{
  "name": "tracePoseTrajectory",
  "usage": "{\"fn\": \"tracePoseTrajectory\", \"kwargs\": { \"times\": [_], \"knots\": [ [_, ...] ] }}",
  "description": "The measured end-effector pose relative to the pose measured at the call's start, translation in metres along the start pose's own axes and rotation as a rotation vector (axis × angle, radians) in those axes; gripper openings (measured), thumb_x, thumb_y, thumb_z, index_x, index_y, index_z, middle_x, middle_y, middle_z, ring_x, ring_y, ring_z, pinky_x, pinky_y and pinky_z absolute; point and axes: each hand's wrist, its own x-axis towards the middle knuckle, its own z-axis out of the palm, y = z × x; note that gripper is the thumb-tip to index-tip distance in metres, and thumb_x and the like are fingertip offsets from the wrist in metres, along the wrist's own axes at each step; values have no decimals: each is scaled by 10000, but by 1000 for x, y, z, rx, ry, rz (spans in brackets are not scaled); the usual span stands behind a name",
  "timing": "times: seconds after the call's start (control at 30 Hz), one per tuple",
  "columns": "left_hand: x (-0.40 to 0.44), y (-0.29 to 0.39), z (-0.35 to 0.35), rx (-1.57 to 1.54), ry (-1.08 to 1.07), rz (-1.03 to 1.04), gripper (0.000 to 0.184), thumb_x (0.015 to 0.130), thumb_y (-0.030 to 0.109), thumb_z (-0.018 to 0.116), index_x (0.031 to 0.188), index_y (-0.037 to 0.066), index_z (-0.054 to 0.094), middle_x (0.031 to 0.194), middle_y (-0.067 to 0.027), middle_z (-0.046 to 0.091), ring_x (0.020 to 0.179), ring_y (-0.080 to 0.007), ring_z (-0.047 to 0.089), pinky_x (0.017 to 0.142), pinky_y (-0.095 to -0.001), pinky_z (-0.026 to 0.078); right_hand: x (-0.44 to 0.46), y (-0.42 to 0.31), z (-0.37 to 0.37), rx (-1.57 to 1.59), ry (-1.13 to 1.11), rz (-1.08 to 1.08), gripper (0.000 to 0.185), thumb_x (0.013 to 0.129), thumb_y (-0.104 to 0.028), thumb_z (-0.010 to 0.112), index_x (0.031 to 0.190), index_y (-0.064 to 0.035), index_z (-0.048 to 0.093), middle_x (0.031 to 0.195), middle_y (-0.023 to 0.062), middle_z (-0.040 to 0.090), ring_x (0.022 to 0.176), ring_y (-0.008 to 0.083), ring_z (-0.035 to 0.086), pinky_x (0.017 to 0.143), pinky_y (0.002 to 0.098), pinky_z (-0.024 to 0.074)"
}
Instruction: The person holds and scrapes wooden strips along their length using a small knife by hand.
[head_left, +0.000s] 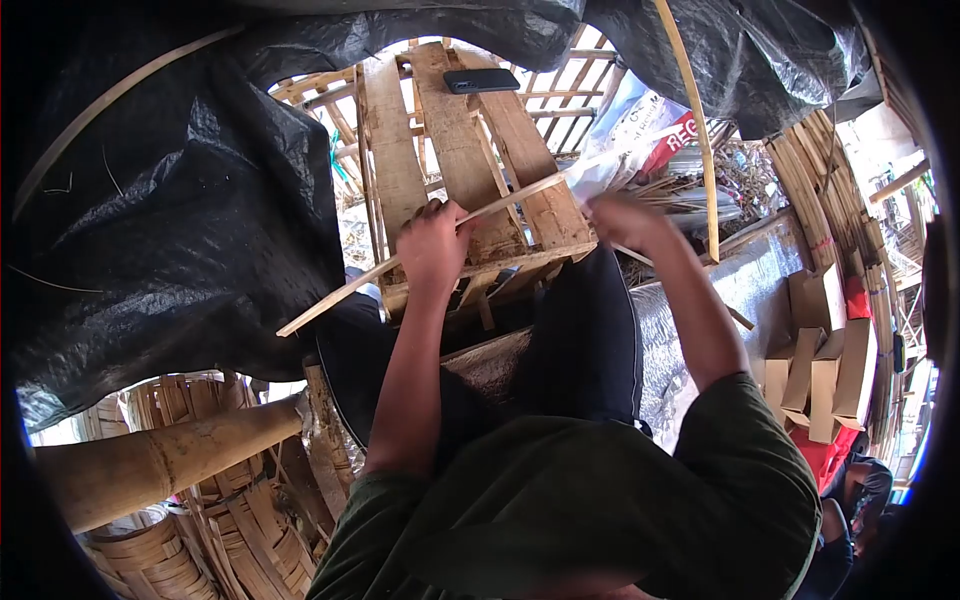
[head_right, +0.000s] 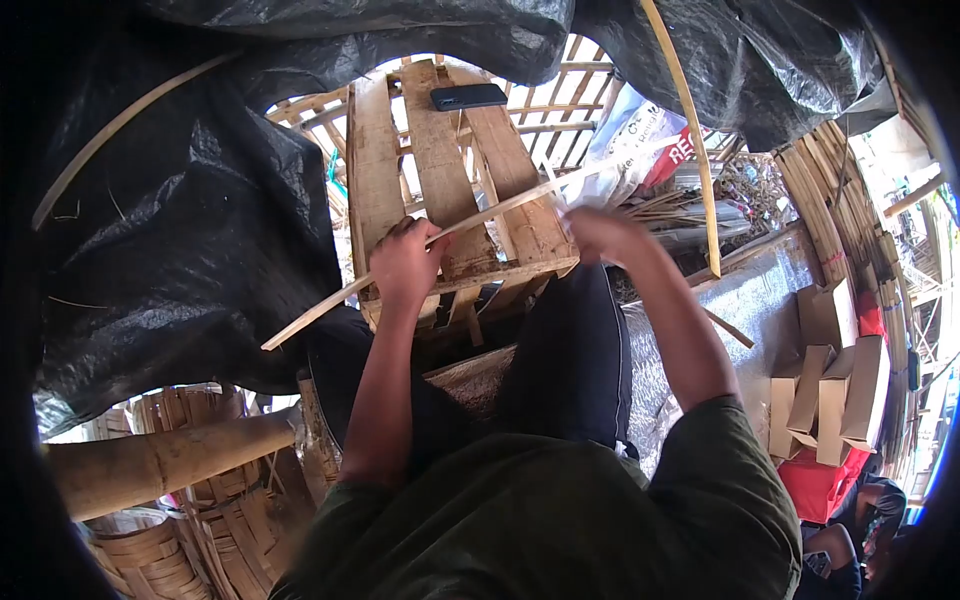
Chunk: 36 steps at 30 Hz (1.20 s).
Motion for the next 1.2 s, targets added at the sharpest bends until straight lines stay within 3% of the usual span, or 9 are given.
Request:
{"fn": "tracePoseTrajectory", "kwargs": {
  "times": [0.07,0.27,0.5,0.57,0.67,0.7,0.8,0.93,1.2],
  "knots": [
    [0,-2,1,-2,-18,-11,236,757,348,760,786,141,651,781,-24,647,797,-238,652,673,-380,510,-43,-47,20,114,-400,74,340,932,-401,611,817,-100,503,601,-48,382,451,41,325,368,216,257],
    [-1,-1,0,1,25,8,262,761,383,750,784,140,652,781,-19,646,788,-229,647,668,-380,510,13,-18,-34,736,234,-164,244,972,-307,531,841,-108,476,616,-54,335,446,41,263,363,224,175],
    [0,-4,0,7,33,33,234,758,339,766,782,130,663,778,-28,653,732,-249,653,624,-379,501,34,10,-35,619,213,-25,297,1002,-354,463,861,-93,479,562,-59,319,410,51,251,354,235,183],
    [0,-2,0,20,32,42,232,764,342,761,788,133,664,777,-28,653,729,-247,653,622,-377,500,51,19,-26,481,584,-12,322,1003,-368,477,858,-80,490,594,-51,359,420,55,300,353,240,191],
    [2,-3,1,17,10,9,235,775,352,754,798,136,665,778,-25,653,729,-243,653,622,-373,500,79,43,3,-58,385,-153,402,1013,-410,432,805,-69,469,569,-38,352,403,74,302,341,263,200],
    [3,-3,1,12,7,11,238,781,361,744,788,140,654,767,-24,643,729,-236,649,630,-369,501,54,17,11,234,213,11,439,1014,-430,416,789,-59,480,548,-20,356,398,86,318,338,298,246],
    [0,-4,1,11,-3,17,241,788,370,732,779,145,645,762,-23,635,736,-230,647,641,-366,502,85,31,-47,-82,538,-90,450,1009,-448,421,818,-50,506,544,-14,361,402,85,333,349,301,273],
    [3,-1,1,18,-18,-1,247,789,371,731,778,141,644,780,-24,641,755,-230,651,647,-371,503,104,36,-25,-281,394,-102,465,980,-492,467,986,-34,549,570,-18,390,409,103,344,368,274,302],
    [1,-1,2,6,20,29,267,774,372,753,787,120,667,763,-27,662,694,-246,654,593,-376,492,96,42,-56,-36,456,32,450,1002,-464,422,896,-38,523,537,-7,389,373,120,372,332,322,302]
  ]
}}
